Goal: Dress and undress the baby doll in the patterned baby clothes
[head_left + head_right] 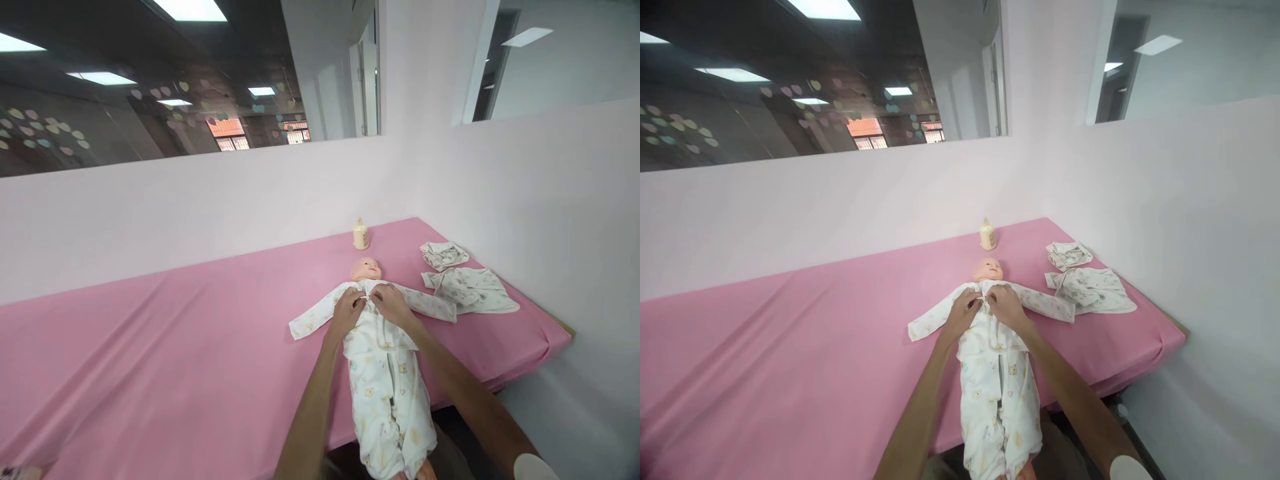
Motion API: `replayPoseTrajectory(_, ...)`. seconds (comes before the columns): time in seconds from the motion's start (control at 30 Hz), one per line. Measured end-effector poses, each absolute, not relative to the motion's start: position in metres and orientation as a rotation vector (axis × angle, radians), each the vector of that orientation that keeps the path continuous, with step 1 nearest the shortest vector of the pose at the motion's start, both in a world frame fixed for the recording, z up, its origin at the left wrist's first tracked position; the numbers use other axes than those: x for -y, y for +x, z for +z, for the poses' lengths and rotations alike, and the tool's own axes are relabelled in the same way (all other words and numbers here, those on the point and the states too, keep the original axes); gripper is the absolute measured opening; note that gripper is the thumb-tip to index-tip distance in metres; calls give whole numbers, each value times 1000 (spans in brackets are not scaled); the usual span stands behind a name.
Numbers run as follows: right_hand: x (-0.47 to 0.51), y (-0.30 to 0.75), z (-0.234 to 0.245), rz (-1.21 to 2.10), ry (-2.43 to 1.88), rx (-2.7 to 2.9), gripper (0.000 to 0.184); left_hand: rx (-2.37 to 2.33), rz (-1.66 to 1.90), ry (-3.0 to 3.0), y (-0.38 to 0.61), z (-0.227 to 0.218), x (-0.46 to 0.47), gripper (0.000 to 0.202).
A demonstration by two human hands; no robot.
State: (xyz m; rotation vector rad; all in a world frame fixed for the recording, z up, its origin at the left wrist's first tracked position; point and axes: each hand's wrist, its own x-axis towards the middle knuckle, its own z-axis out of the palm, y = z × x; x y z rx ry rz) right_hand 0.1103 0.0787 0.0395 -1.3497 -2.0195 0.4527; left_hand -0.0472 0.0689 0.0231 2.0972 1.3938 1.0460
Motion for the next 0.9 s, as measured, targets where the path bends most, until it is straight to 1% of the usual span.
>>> replayPoseTrajectory(0.17,-77,113,36,300,-1552,1910,19,-1357,1148,1977,-50,20,-71,19)
replayPoseTrajectory(0.23,-71,116,36,273,-1670,1782,18,-1389,1183,1902,-52,21,-73,18)
replayPoseTrajectory(0.33,-56,117,39,289,-1720,1707,15,-1442,1171,1867,-56,25,-73,14)
replayPoseTrajectory(0.43,-37,109,42,315,-1691,1904,18,-1418,1038,1933,-58,32,-69,12)
replayPoseTrajectory(0.5,-28,102,43,248,-1708,2041,13,-1384,951,2008,-58,36,-64,11)
replayPoseTrajectory(0.57,-23,97,43,156,-1761,2086,10,-1386,930,2092,-56,37,-58,9)
replayPoseTrajectory(0.7,-25,95,44,33,-1786,2162,15,-1464,957,2244,-51,35,-46,6)
replayPoseTrajectory(0.9,-31,99,48,-79,-1754,2366,18,-1537,883,2445,-50,35,-34,16)
